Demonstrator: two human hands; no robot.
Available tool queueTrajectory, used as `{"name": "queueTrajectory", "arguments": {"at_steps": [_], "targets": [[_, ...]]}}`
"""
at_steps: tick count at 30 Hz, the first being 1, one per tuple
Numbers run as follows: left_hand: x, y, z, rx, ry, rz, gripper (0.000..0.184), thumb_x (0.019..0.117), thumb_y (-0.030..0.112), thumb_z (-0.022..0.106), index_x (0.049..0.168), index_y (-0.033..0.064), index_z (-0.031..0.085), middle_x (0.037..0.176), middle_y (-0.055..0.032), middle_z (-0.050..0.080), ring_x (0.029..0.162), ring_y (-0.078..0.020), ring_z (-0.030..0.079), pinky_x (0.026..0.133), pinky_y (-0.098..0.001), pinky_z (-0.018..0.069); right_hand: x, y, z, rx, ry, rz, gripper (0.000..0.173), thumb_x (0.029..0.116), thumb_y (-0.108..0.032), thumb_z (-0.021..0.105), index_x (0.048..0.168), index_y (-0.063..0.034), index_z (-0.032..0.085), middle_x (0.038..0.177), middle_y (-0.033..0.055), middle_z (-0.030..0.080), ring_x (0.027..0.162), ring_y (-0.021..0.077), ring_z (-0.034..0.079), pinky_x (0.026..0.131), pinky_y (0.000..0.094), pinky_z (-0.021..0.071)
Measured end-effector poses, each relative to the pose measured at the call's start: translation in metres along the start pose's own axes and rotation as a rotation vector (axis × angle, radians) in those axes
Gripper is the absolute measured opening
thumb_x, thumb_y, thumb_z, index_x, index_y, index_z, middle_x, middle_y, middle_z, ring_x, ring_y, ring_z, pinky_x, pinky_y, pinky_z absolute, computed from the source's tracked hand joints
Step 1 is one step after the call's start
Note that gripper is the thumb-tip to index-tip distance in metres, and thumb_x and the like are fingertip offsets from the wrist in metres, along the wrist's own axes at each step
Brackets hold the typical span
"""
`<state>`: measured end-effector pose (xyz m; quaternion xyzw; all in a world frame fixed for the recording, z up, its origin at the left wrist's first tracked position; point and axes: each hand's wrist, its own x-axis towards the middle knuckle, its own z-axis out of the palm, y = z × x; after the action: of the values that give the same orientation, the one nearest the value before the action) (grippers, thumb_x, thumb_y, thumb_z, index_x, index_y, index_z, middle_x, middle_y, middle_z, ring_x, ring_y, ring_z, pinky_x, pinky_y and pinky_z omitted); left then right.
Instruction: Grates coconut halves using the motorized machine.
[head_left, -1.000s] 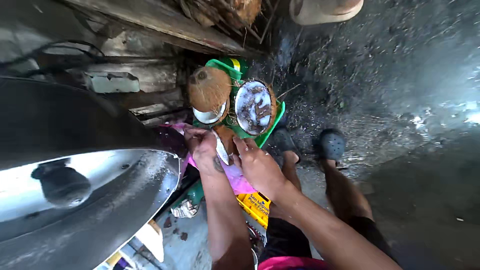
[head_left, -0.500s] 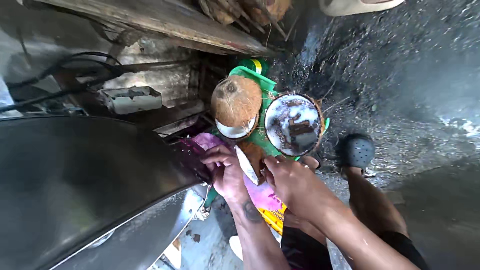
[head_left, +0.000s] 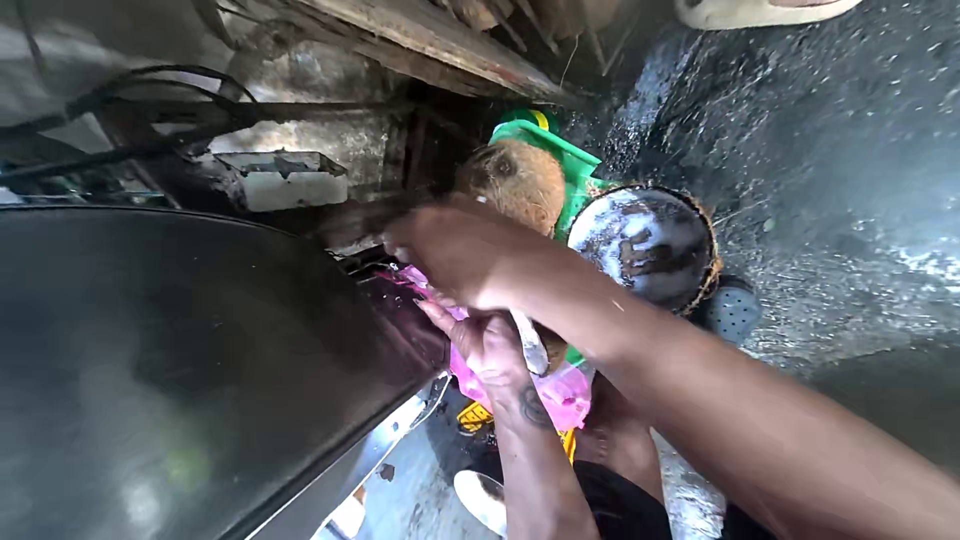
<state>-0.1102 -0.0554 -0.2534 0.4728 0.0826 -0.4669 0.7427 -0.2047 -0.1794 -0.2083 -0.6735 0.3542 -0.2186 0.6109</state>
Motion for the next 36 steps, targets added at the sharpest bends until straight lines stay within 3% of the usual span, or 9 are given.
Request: {"name": "queueTrajectory", "arguments": {"at_steps": [3,8,17,20,24,26,29,33,36], "targets": [[0.005,-0.003,-0.002,-0.122,-0.122,0.028,0.037,0.1088,0.041,0.036,0.091,0.0151,0.054,0.072,0.0043,0.06,0.064,-0.0008,0.063,0.053,-0.0147,0.0508,0.054,0.008,0.018,0.014,-0.194,-0.115,0.024,0.1036,-0.025,0.06,0.12,-0.0132,0.073,0.111,0.0113,0.072,0.105,0.0286,0.069,0.094,0.0538,0.0543],[0.024,-0.002,-0.004,-0.217,-0.288,-0.044,0.034,0.1064,0.031,0.044,0.079,0.0138,0.055,0.064,0.0054,0.053,0.054,-0.0001,0.054,0.048,-0.0124,0.0433,0.069,0.013,0.024,-0.117,-0.337,-0.188,0.024,0.1026,-0.024,0.063,0.123,-0.0117,0.069,0.115,0.0131,0.07,0.109,0.0303,0.067,0.098,0.0536,0.0507],[0.027,-0.011,-0.016,-0.114,-0.672,0.16,0.018,0.1025,0.025,0.052,0.089,0.015,0.057,0.067,0.0083,0.056,0.061,0.0014,0.06,0.055,-0.0143,0.0503,0.059,0.001,0.025,-0.221,-0.156,-0.094,0.028,0.1088,-0.018,0.046,0.125,-0.0164,0.068,0.116,0.0144,0.069,0.109,0.0348,0.067,0.086,0.0571,0.0552],[0.02,-0.019,-0.035,-0.11,-0.534,0.201,0.023,0.0977,0.025,0.054,0.079,0.0131,0.057,0.069,0.004,0.059,0.065,-0.0038,0.063,0.057,-0.0191,0.0513,0.058,0.001,0.032,-0.228,-0.142,-0.081,0.027,0.1072,-0.016,0.049,0.127,-0.0179,0.066,0.116,0.0144,0.068,0.109,0.0366,0.067,0.085,0.0589,0.0554],[0.016,-0.022,-0.028,0.007,-0.448,0.219,0.05,0.1074,0.052,0.034,0.095,0.0095,0.057,0.085,-0.0018,0.064,0.081,-0.0103,0.067,0.069,-0.027,0.0573,0.055,-0.007,0.032,-0.206,-0.149,-0.03,0.021,0.105,-0.014,0.053,0.12,-0.0132,0.067,0.115,0.0147,0.067,0.107,0.0362,0.067,0.083,0.0582,0.0562],[-0.012,-0.021,0.019,-0.033,-0.102,0.191,0.042,0.1054,0.043,0.043,0.084,0.0087,0.056,0.075,-0.004,0.064,0.069,-0.0136,0.067,0.057,-0.0288,0.0567,0.057,-0.006,0.032,-0.134,-0.18,-0.034,0.02,0.1023,-0.013,0.059,0.12,-0.0114,0.069,0.117,0.0148,0.068,0.109,0.0346,0.067,0.088,0.0564,0.0559],[-0.018,-0.002,-0.007,-0.053,-0.299,-0.034,0.018,0.1045,0.031,0.052,0.111,0.0163,0.06,0.105,-0.0005,0.068,0.107,-0.0122,0.067,0.088,-0.0331,0.0581,0.058,0.003,0.038,-0.056,-0.23,0.016,0.022,0.1036,-0.02,0.06,0.118,-0.008,0.071,0.117,0.0159,0.07,0.109,0.0334,0.067,0.093,0.0557,0.0543],[-0.019,-0.005,-0.013,-0.023,-0.209,-0.097,0.025,0.1037,0.036,0.049,0.098,0.0141,0.06,0.09,-0.0009,0.065,0.093,-0.0136,0.068,0.083,-0.0348,0.0583,0.051,0.002,0.042,0.071,-0.328,0.134,0.032,0.1088,-0.031,0.05,0.127,-0.0071,0.062,0.106,0.0141,0.067,0.085,0.0257,0.069,0.073,0.0461,0.0583],[-0.015,-0.013,-0.002,-0.001,-0.143,-0.066,0.024,0.1004,0.029,0.052,0.085,0.0128,0.061,0.078,-0.001,0.065,0.077,-0.0138,0.068,0.072,-0.0335,0.0587,0.047,0.001,0.034,-0.018,-0.398,0.076,0.047,0.0992,-0.031,0.068,0.132,0.0007,0.057,0.12,0.02,0.065,0.111,0.0336,0.064,0.093,0.0555,0.0521]]}}
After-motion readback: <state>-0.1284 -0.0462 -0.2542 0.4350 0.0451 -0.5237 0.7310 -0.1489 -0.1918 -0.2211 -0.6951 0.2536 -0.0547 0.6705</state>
